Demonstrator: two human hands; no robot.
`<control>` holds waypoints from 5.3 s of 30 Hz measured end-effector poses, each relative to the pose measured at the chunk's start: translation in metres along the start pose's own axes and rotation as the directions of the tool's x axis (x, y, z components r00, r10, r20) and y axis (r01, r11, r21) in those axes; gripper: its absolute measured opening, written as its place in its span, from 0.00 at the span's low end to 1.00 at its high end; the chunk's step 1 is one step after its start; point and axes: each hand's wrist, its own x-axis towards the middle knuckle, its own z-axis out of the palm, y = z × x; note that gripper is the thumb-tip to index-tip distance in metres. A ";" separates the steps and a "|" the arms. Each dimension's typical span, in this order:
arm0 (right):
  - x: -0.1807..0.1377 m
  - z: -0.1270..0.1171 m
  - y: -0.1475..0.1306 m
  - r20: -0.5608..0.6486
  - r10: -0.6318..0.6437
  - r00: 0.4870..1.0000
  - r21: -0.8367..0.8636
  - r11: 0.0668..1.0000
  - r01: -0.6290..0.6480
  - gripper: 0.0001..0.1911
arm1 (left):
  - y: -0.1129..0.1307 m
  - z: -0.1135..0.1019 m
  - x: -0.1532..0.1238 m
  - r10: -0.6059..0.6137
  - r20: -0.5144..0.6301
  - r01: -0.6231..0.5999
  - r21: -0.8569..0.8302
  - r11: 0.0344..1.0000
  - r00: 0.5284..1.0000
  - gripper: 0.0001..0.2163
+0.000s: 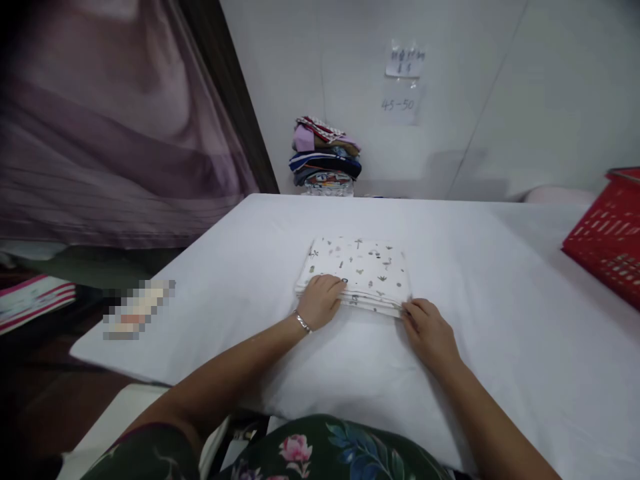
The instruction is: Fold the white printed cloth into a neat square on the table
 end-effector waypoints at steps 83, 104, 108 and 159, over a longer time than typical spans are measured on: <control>0.046 -0.004 -0.027 0.143 -0.461 0.876 -0.096 0.874 0.476 0.13 | -0.036 -0.004 -0.012 0.227 -0.035 -0.228 -0.024 0.973 0.973 0.10; 0.041 0.000 -0.023 0.113 -0.442 0.890 -0.127 0.882 0.454 0.14 | -0.051 -0.002 -0.017 0.216 -0.056 -0.218 -0.017 0.976 0.975 0.10; 0.039 0.001 -0.021 0.122 -0.446 0.887 -0.131 0.878 0.460 0.15 | -0.058 -0.005 -0.016 0.204 -0.058 -0.205 -0.011 0.979 0.977 0.10; 0.040 0.022 -0.022 -0.060 -0.473 0.879 -0.164 0.874 0.458 0.11 | -0.052 0.014 -0.007 0.300 -0.205 -0.268 0.170 0.948 0.932 0.06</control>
